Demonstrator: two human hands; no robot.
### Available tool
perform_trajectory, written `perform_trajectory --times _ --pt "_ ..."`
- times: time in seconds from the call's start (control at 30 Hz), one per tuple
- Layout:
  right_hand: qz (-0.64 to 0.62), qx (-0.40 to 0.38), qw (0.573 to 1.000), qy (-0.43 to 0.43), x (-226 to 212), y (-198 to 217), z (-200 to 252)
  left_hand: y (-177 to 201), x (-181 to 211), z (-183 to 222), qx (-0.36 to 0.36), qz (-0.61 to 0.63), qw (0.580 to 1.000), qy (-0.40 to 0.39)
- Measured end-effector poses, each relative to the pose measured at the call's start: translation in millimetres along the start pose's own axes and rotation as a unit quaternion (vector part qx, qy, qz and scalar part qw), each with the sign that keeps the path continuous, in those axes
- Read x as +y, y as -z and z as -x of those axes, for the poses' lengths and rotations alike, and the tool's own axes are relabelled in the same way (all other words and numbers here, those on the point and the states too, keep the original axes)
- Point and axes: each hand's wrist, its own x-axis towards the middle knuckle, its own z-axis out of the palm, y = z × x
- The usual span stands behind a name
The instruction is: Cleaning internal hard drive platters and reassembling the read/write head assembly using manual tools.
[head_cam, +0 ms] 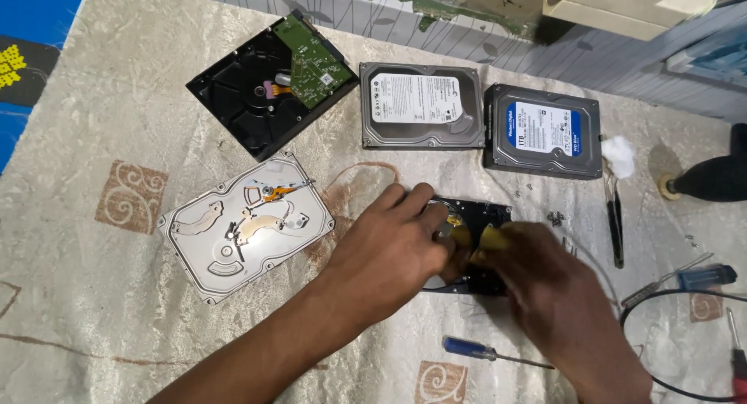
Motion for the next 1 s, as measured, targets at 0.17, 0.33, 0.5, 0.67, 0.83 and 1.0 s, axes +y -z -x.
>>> perform_trajectory --times 0.17,0.33,0.5,0.67,0.83,1.0 --pt "-0.062 0.048 0.997 0.004 -17.6 3.2 -5.1 7.0 -7.4 3.8 -0.044 0.025 0.999 0.000" --pt "-0.113 -0.005 0.994 -0.003 -10.7 -8.4 -7.8 13.4 -5.3 3.5 -0.083 0.039 0.996 0.001" --pt "-0.053 0.085 0.994 -0.040 3.7 -4.4 -1.9 19.3 -8.1 3.9 -0.138 0.032 0.990 -0.002" --pt "-0.156 0.027 0.986 -0.045 -21.4 -6.2 -2.7 7.7 -0.2 1.6 -0.039 0.006 0.999 0.000" --pt "-0.085 0.005 0.994 -0.064 -6.1 -3.1 -5.8 2.7 9.0 1.8 -0.043 -0.021 0.999 0.020" --pt "-0.123 0.087 0.987 -0.059 -1.2 4.1 -1.0 6.6 7.8 2.7 -0.060 -0.042 0.997 0.021"
